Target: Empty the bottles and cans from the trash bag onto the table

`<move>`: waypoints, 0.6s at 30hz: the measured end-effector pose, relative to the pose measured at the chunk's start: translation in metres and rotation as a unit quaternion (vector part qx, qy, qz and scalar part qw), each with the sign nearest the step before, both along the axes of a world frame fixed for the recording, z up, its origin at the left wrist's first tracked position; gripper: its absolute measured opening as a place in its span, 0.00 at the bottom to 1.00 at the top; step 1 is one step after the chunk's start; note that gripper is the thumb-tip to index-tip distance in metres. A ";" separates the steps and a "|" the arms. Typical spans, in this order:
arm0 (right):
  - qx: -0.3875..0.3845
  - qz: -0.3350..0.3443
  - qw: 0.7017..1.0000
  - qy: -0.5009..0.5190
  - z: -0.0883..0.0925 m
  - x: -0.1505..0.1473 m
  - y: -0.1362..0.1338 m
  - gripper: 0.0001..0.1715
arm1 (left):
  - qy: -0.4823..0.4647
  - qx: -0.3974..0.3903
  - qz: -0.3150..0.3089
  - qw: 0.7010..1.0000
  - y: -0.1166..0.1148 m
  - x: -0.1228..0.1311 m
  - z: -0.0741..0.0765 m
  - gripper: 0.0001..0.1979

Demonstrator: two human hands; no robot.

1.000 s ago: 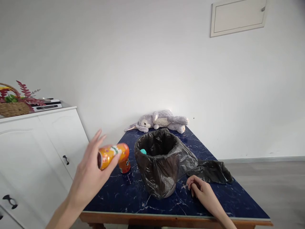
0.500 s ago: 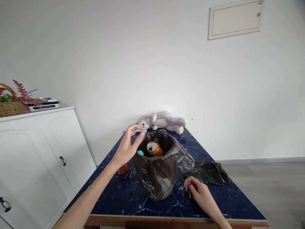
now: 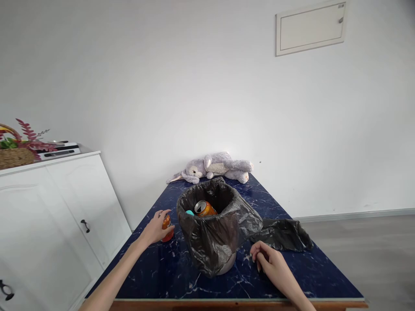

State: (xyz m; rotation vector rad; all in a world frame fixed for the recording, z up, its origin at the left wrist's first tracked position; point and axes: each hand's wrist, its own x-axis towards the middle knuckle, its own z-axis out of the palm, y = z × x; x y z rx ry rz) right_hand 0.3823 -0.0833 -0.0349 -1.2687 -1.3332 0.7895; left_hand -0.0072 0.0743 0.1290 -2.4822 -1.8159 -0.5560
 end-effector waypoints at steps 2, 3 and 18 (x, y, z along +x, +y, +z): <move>0.000 0.000 1.000 -0.002 0.000 0.000 0.000 0.12 | -0.032 0.002 0.011 0.999 -0.004 0.000 0.000 0.30; 0.000 0.000 1.000 -0.002 0.000 0.000 0.000 0.12 | -0.051 0.015 0.018 0.998 -0.006 0.002 0.005 0.29; 0.004 -0.005 1.000 0.005 0.000 -0.001 0.001 0.12 | -0.237 0.049 -0.238 0.941 -0.080 0.129 0.127 0.26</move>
